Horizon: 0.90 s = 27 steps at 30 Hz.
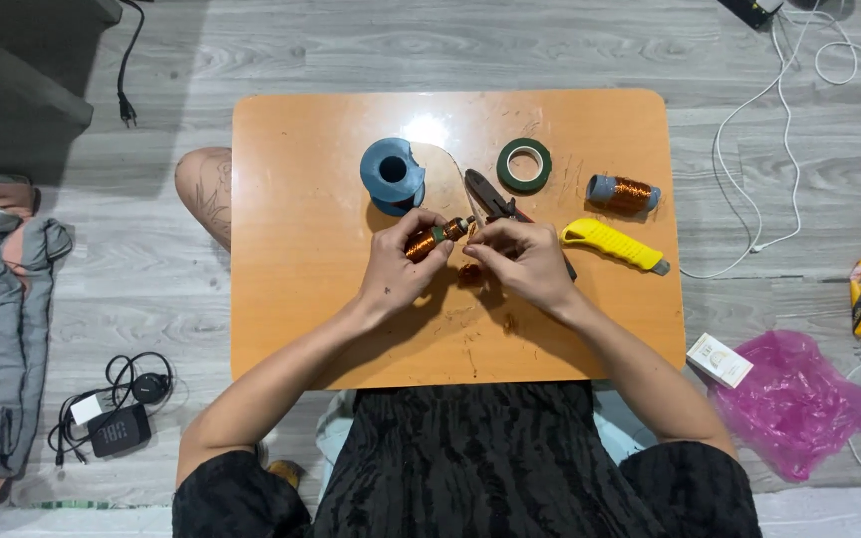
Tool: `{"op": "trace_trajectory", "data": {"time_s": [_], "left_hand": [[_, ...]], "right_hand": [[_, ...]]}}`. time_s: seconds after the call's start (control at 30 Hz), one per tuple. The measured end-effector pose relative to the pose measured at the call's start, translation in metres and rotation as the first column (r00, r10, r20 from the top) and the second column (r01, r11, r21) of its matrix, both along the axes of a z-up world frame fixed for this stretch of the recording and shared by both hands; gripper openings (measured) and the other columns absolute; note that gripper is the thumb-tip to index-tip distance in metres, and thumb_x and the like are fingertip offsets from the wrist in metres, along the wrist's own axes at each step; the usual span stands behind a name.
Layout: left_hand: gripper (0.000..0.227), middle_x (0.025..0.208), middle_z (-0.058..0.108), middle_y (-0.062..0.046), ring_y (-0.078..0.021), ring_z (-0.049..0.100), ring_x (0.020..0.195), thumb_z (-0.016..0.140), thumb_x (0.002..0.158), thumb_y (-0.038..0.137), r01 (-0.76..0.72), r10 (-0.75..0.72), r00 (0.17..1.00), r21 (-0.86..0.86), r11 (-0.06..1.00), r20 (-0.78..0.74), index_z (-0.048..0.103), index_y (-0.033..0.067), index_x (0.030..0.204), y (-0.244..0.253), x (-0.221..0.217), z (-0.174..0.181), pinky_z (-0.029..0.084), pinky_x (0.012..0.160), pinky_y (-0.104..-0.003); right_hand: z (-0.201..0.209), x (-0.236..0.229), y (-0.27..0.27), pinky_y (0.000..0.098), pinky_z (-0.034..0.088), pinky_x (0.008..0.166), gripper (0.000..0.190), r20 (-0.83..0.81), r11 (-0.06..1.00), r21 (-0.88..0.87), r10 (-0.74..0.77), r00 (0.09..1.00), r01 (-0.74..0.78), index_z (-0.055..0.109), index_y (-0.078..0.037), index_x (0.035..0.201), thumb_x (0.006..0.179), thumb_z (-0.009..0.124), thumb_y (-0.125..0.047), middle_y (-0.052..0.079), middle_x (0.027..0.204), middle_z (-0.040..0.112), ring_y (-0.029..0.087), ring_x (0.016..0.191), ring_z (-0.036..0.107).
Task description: Winding thin copper wire around a small electronic component and cutting it with pliers
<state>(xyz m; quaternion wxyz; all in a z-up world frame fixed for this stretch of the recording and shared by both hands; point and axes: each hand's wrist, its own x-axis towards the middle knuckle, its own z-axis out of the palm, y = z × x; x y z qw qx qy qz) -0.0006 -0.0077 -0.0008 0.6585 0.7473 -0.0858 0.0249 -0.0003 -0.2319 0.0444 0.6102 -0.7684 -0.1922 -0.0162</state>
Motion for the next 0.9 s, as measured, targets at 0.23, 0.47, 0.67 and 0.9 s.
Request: {"op": "trace_trajectory", "data": {"time_s": [0.23,0.47,0.67,0.9], "left_hand": [[0.027,0.096,0.084,-0.015,-0.0244,0.081,0.089,0.088,0.091,0.020,0.086,-0.086,0.995,0.006,0.996,0.045,0.079,0.0114,0.116,0.001,-0.003,-0.010,0.067,0.073,-0.040],[0.039,0.096,0.085,-0.021,-0.0389,0.084,0.086,0.087,0.091,0.026,0.251,-0.287,0.950,0.246,0.936,0.122,0.070,0.0094,0.122,0.005,-0.001,0.001,0.069,0.076,-0.050],[0.051,0.096,0.087,-0.017,-0.0366,0.085,0.086,0.082,0.096,0.034,0.305,-0.440,0.891,0.574,0.760,0.110,0.058,0.0122,0.136,0.012,-0.002,0.022,0.070,0.082,-0.051],[0.050,0.093,0.086,-0.015,-0.0284,0.085,0.083,0.077,0.101,0.044,0.066,-0.503,0.813,0.812,0.580,0.293,0.058,0.0130,0.135,0.013,0.001,-0.005,0.069,0.077,-0.042]], "right_hand": [[-0.021,0.005,-0.008,0.0244,0.044,0.053,0.009,-0.034,0.996,-0.073,0.057,0.998,-0.059,0.077,-0.003,0.104,0.098,0.080,0.002,0.001,0.054,0.057,0.008,0.052,0.049],[-0.015,0.014,-0.017,0.0335,0.050,0.054,0.014,0.221,0.968,-0.252,0.075,0.972,-0.017,0.085,-0.008,0.106,0.095,0.082,0.000,0.008,0.056,0.058,0.025,0.050,0.058],[-0.003,0.015,-0.020,0.0328,0.053,0.058,0.004,0.385,0.933,-0.359,0.130,0.914,0.018,0.086,-0.014,0.099,0.100,0.085,-0.011,0.005,0.067,0.062,0.027,0.056,0.064],[-0.009,0.014,-0.015,0.0331,0.056,0.058,0.011,0.664,0.901,-0.403,0.165,0.729,0.163,0.081,-0.015,0.097,0.107,0.079,-0.017,0.001,0.073,0.059,0.025,0.058,0.064]]}}
